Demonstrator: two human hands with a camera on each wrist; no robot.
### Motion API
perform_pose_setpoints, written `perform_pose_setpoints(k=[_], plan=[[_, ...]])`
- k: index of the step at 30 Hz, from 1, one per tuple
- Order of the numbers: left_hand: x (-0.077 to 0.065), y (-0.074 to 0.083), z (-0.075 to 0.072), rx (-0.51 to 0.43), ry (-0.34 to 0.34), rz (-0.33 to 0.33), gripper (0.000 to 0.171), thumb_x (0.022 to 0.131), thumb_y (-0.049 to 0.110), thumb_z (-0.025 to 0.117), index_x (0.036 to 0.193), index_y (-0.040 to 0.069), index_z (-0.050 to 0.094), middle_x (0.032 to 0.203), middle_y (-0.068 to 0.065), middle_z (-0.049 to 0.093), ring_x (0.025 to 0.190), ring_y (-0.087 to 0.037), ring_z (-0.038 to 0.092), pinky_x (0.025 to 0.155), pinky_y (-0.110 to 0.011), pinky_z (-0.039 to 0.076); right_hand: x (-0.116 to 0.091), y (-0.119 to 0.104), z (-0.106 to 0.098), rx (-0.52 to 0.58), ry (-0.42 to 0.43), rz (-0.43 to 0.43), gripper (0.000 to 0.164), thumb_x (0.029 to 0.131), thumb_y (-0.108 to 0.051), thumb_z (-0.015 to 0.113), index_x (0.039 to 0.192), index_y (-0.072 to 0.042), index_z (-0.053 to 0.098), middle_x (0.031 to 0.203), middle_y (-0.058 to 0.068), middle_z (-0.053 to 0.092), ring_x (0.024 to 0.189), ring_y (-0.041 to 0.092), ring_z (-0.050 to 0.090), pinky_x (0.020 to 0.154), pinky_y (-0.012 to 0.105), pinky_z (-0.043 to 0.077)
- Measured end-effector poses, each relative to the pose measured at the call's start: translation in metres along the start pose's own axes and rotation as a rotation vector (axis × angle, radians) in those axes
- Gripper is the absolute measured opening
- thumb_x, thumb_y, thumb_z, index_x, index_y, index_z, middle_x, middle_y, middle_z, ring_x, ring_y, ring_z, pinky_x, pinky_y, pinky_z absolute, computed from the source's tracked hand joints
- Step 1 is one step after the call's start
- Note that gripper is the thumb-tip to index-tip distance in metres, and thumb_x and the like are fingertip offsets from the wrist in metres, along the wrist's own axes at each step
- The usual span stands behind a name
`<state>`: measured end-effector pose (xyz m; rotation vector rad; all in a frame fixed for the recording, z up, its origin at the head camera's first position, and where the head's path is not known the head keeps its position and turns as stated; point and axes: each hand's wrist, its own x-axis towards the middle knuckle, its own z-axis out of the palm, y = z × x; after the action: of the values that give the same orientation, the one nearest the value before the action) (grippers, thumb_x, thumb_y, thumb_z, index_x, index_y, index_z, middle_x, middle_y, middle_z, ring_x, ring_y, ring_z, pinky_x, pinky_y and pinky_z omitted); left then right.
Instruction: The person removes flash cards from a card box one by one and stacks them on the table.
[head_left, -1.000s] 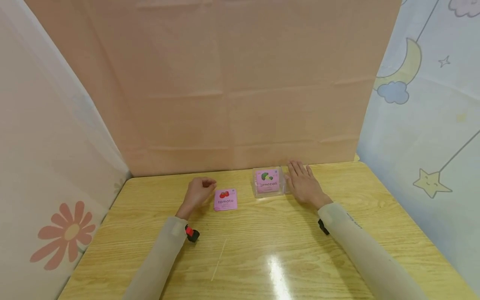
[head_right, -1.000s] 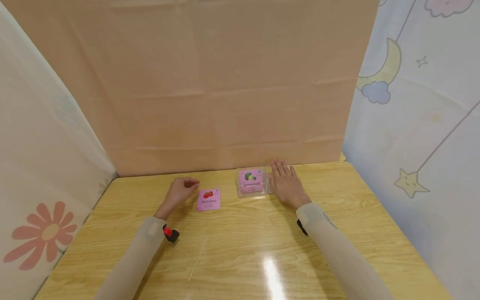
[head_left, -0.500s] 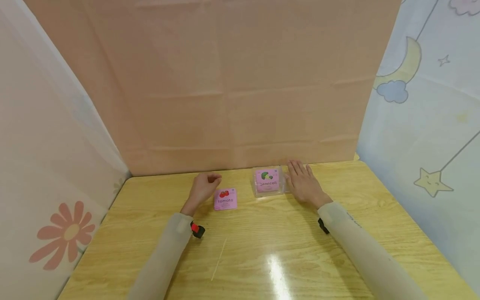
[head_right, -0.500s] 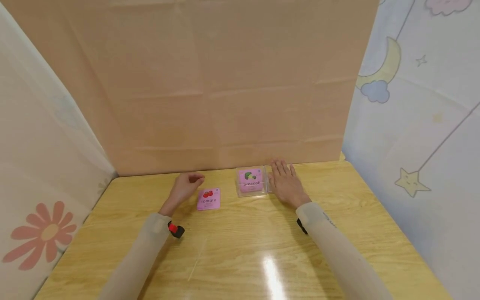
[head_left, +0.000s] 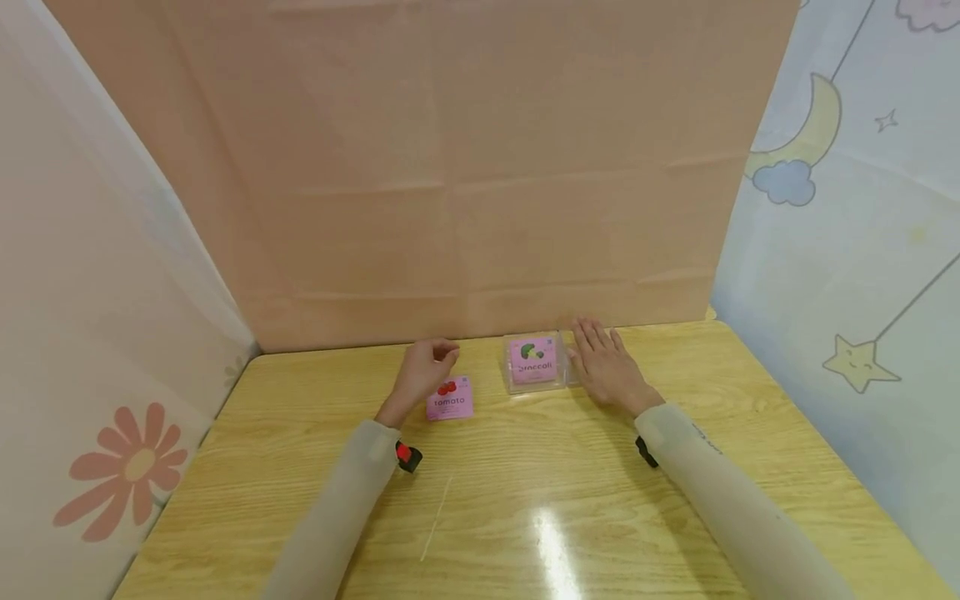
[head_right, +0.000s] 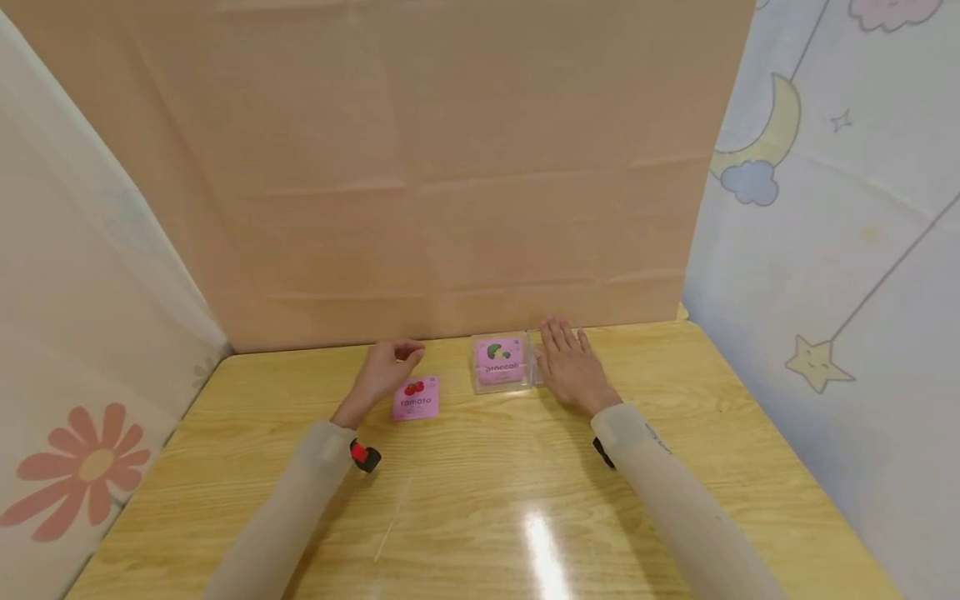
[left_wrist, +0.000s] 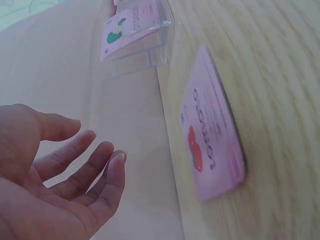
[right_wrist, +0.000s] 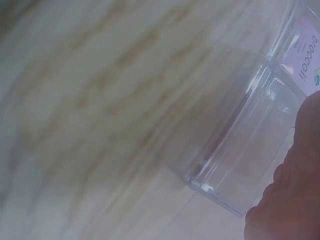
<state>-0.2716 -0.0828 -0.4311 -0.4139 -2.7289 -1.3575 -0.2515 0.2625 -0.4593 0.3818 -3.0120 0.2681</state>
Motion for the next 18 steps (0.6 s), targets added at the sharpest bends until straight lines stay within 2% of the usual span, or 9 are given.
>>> perform_pose_setpoints(k=[5,11,18], plan=[[0.001,0.01,0.006,0.02,-0.013,0.052,0.028,0.104,0.021,0.065,0.122,0.003,0.076,0.117,-0.013,0.077,0.107,-0.027,0.072,0.092,-0.044,0.063,-0.001,0.0,0.0,-0.016,-0.007,-0.007,0.068,0.116,-0.04,0.021,0.167,0.002,0.006,0.177,0.023,0.005,0.164,0.046,0.006,0.133,0.067,0.005],[0.0,0.019,0.007,0.034,-0.019,0.069,0.026,0.104,0.019,0.065,0.123,0.004,0.076,0.117,-0.012,0.077,0.107,-0.027,0.072,0.094,-0.045,0.063,0.003,-0.004,-0.002,-0.024,-0.016,0.001,0.071,0.115,-0.045,0.016,0.167,0.002,0.003,0.177,0.022,-0.004,0.165,0.044,-0.002,0.133,0.067,0.005],[0.0,0.021,0.01,0.023,-0.053,0.088,0.028,0.105,0.018,0.064,0.124,0.002,0.075,0.118,-0.013,0.077,0.108,-0.027,0.072,0.09,-0.042,0.063,0.009,-0.008,-0.003,-0.011,-0.004,0.012,0.072,0.115,-0.045,0.018,0.167,0.002,0.001,0.177,0.021,-0.006,0.165,0.044,-0.001,0.131,0.07,0.005]])
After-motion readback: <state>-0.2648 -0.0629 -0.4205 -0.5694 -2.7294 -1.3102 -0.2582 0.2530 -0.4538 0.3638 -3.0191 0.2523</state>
